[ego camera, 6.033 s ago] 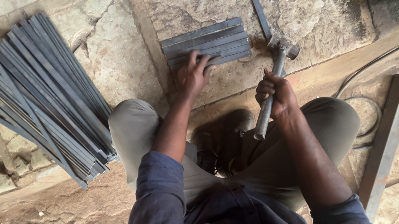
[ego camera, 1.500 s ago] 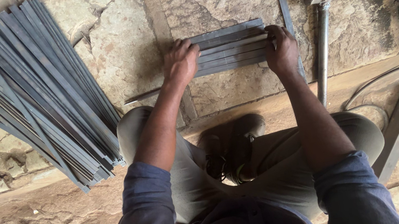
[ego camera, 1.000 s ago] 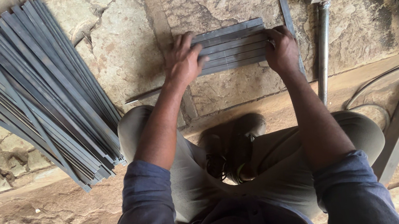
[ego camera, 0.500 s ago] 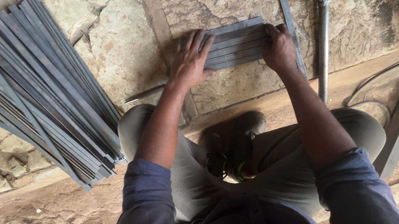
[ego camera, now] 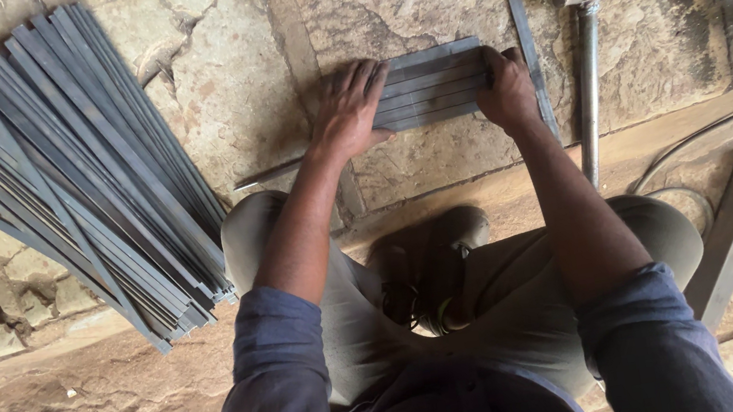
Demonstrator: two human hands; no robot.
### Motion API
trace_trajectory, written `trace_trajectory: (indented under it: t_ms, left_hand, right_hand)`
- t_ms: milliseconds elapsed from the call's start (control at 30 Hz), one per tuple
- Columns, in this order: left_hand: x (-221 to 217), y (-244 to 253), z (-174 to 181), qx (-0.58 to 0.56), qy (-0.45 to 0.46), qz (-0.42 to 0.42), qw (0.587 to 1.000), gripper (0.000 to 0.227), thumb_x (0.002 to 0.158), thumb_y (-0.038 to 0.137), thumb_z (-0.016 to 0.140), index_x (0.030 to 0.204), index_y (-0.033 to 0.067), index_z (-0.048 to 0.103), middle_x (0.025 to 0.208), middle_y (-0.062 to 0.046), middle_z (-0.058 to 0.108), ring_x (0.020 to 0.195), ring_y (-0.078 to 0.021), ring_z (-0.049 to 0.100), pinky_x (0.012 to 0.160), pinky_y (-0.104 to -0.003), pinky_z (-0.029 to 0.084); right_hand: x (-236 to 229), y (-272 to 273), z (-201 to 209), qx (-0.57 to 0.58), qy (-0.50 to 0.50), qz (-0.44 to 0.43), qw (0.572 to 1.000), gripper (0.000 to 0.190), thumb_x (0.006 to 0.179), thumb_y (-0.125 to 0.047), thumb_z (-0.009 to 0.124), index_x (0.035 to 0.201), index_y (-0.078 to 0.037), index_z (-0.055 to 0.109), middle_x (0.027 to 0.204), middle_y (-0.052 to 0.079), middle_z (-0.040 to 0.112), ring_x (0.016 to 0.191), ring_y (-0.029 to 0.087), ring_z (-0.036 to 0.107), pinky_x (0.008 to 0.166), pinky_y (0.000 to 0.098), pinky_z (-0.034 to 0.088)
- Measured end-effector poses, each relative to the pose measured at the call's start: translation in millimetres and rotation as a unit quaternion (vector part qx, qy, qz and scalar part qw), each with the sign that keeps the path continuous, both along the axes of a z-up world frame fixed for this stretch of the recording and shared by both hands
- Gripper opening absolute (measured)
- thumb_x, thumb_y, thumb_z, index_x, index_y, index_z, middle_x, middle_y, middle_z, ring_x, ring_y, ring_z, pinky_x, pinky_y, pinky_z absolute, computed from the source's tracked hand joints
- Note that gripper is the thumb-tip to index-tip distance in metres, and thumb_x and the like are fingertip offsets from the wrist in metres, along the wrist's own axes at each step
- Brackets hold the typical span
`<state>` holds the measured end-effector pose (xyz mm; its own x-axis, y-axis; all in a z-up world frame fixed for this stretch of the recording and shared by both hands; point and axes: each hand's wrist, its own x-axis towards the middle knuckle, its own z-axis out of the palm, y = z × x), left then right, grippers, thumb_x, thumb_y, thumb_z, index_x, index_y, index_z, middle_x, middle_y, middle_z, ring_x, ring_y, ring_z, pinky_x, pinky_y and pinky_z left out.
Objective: The person sits on the floor and uses a hammer and a metal punch to mark or indent a stack of metal bars. They repeatedly position the punch on the bars and strike it with the hammer, occasionally adjusting the stack or the punch position.
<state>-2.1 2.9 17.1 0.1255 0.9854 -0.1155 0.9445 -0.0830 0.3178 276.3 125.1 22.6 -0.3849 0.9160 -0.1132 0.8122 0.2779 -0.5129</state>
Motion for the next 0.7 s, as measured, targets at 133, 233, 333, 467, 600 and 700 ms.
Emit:
trace_trajectory:
  t_ms: [133, 233, 333, 467, 600, 700]
  left_hand:
    - [0, 3, 8, 0.036, 0.001, -0.011, 0.999, 0.137, 0.057, 0.062, 0.095, 0.157, -0.0014, 0.026, 0.16, -0.027, 0.035, 0.148, -0.0415, 0.035, 0.123, -0.06, 0.027]
    - [3, -1, 17, 0.031, 0.002, -0.017, 0.999, 0.135, 0.057, 0.06, 0.096, 0.156, -0.0004, 0.026, 0.159, -0.026, 0.036, 0.147, -0.0411, 0.036, 0.122, -0.059, 0.027]
    - [1, -6, 26, 0.016, -0.009, -0.009, 1.0, 0.131, 0.061, 0.056, 0.096, 0.158, 0.0014, 0.026, 0.16, -0.025, 0.037, 0.148, -0.0404, 0.037, 0.123, -0.057, 0.028]
    - [-3, -11, 31, -0.048, -0.004, 0.02, 0.999, 0.122, 0.067, 0.046, 0.093, 0.162, 0.0073, 0.028, 0.161, -0.02, 0.035, 0.148, -0.0364, 0.036, 0.124, -0.055, 0.025]
    - [-9, -22, 21, -0.07, 0.007, 0.018, 0.997, 0.095, 0.075, 0.044, 0.09, 0.153, 0.0223, 0.04, 0.167, -0.013, 0.028, 0.151, -0.0335, 0.027, 0.12, -0.057, 0.021]
    - [-9, -31, 15, -0.027, 0.023, 0.024, 0.999, 0.089, 0.077, 0.04, 0.088, 0.154, 0.0285, 0.045, 0.17, -0.009, 0.027, 0.154, -0.0306, 0.025, 0.125, -0.055, 0.023]
  right_hand:
    - [-3, -2, 8, 0.008, 0.018, 0.006, 1.0, 0.054, 0.085, -0.001, 0.057, 0.139, -0.006, 0.061, 0.123, 0.028, 0.06, 0.113, 0.048, 0.06, 0.099, 0.0532, 0.051]
    - [-5, -5, 14, -0.013, 0.006, -0.007, 1.0, 0.056, 0.083, -0.001, 0.057, 0.138, -0.009, 0.061, 0.124, 0.028, 0.058, 0.112, 0.048, 0.059, 0.097, 0.0537, 0.05]
    - [-12, -7, 16, -0.013, -0.006, 0.001, 1.0, 0.056, 0.081, -0.002, 0.059, 0.137, -0.009, 0.061, 0.123, 0.027, 0.058, 0.112, 0.049, 0.058, 0.096, 0.0546, 0.05]
    - [-17, -13, 2, -0.004, -0.004, 0.012, 1.0, 0.052, 0.081, -0.003, 0.06, 0.133, -0.007, 0.063, 0.122, 0.026, 0.058, 0.114, 0.048, 0.057, 0.099, 0.0542, 0.05]
    - [-23, -20, -13, 0.018, 0.004, 0.033, 0.999, 0.057, 0.081, -0.003, 0.06, 0.138, 0.001, 0.058, 0.122, 0.028, 0.055, 0.114, 0.048, 0.054, 0.101, 0.0557, 0.046]
    - [-22, -22, -15, 0.008, 0.012, 0.042, 0.999, 0.056, 0.082, -0.004, 0.061, 0.137, 0.0, 0.058, 0.122, 0.027, 0.055, 0.118, 0.046, 0.053, 0.104, 0.054, 0.046]
